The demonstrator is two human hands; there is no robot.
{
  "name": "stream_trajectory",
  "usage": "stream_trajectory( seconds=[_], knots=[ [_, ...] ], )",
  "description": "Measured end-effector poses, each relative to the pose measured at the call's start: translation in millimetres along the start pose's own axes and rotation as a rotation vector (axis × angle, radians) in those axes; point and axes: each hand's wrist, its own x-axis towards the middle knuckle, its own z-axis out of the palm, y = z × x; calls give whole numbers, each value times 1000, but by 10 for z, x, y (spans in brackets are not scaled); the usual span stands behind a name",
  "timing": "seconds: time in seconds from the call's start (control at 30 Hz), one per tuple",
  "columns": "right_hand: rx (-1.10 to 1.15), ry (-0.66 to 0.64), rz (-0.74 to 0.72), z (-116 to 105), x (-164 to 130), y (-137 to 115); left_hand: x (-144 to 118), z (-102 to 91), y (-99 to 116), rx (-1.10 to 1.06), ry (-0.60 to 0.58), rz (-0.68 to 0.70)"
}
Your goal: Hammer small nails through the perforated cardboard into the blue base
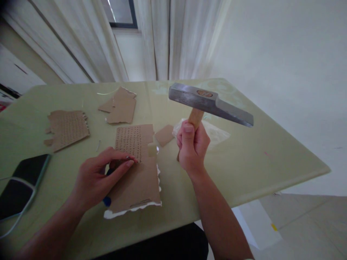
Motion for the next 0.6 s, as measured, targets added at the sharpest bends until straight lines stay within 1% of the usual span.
stream_trajectory(
  seconds=[0.17,0.47,0.6],
  knots=[
    [9,-6,0,-5,-8,-2,0,-3,-13,-9,-12,29],
    [4,-27,-18,-10,-13,2,13,-15,39,28,-24,88],
    [-25,-24,1,-12,-16,-8,20,-17,55,49,-35,119]
  ],
)
